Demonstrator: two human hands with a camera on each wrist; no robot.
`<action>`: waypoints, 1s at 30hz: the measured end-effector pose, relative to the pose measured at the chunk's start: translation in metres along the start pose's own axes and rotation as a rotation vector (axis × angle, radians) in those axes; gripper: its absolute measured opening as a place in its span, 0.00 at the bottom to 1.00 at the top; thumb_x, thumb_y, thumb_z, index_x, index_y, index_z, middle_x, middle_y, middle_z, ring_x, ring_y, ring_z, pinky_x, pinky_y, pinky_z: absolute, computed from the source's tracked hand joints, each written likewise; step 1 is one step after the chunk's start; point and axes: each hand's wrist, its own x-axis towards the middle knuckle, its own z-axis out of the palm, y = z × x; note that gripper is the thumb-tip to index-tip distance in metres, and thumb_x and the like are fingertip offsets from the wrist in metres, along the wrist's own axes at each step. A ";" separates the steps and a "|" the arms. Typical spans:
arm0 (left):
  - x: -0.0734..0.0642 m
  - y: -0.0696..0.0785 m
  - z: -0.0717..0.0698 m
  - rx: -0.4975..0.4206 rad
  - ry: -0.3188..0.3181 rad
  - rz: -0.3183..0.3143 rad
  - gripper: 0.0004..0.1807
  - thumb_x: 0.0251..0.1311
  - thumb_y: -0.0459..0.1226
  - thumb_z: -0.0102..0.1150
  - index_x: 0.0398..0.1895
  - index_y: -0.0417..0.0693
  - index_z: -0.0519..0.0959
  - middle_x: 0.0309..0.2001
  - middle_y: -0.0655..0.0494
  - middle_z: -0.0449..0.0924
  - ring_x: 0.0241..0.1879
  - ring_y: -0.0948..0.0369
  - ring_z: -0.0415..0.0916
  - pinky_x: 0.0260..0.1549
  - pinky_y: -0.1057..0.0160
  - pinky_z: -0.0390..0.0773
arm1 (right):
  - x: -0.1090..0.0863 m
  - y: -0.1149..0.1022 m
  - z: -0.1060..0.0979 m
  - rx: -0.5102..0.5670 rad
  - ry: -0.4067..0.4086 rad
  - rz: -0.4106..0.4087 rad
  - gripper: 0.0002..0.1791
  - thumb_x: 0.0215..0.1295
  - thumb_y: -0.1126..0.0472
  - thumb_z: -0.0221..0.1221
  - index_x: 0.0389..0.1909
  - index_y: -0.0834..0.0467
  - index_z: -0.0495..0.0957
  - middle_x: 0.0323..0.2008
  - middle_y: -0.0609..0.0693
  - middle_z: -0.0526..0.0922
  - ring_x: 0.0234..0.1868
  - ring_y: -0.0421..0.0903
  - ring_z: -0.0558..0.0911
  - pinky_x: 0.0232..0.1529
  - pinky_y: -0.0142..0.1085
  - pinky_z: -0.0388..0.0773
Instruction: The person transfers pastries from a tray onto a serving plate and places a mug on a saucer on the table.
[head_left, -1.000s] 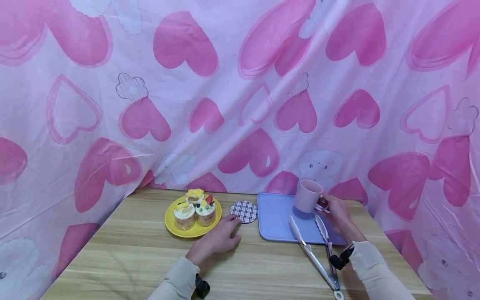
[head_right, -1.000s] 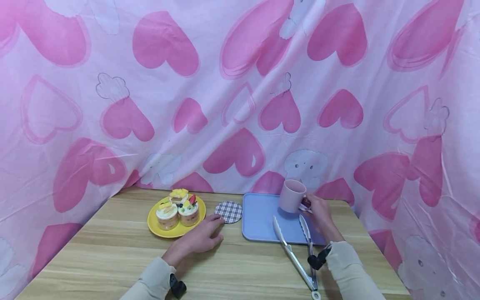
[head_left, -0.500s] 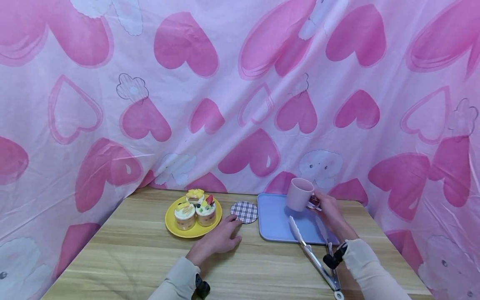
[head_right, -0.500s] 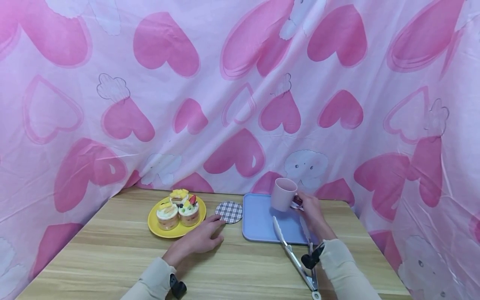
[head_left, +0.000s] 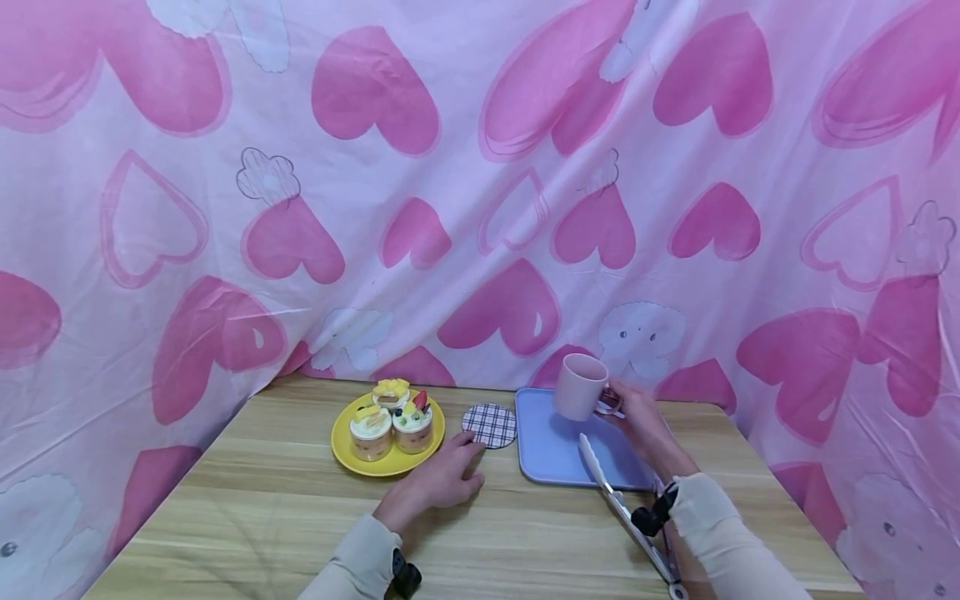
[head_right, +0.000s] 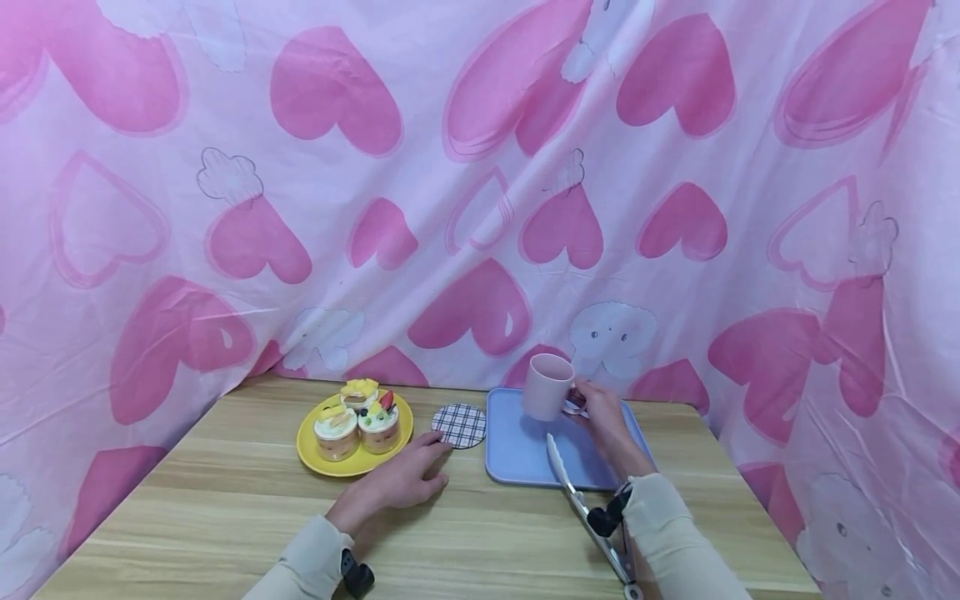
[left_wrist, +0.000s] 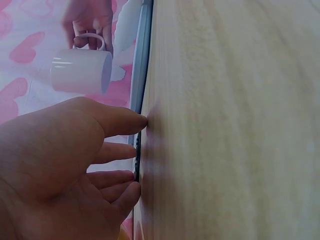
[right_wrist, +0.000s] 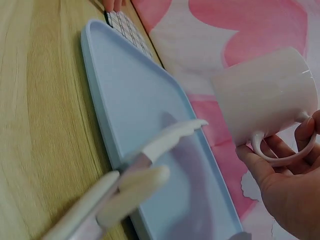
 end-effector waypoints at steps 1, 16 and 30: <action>0.000 0.000 0.000 0.004 0.000 0.003 0.31 0.68 0.46 0.57 0.72 0.45 0.68 0.77 0.42 0.58 0.76 0.46 0.57 0.72 0.45 0.65 | 0.001 0.000 0.001 -0.012 0.001 0.004 0.16 0.79 0.51 0.46 0.46 0.54 0.80 0.39 0.45 0.82 0.49 0.45 0.79 0.54 0.41 0.83; -0.002 0.000 0.000 -0.006 -0.005 -0.005 0.31 0.69 0.46 0.57 0.72 0.46 0.68 0.78 0.43 0.57 0.77 0.47 0.56 0.72 0.45 0.65 | 0.005 0.006 0.032 -0.008 0.004 0.013 0.16 0.78 0.52 0.48 0.36 0.56 0.78 0.39 0.51 0.77 0.50 0.47 0.77 0.56 0.47 0.83; -0.001 0.000 0.001 0.011 -0.014 -0.024 0.31 0.70 0.48 0.56 0.73 0.48 0.67 0.78 0.45 0.57 0.77 0.48 0.55 0.73 0.46 0.64 | 0.007 0.017 0.056 0.001 0.017 -0.016 0.15 0.76 0.53 0.52 0.34 0.57 0.81 0.35 0.49 0.77 0.48 0.50 0.76 0.51 0.46 0.85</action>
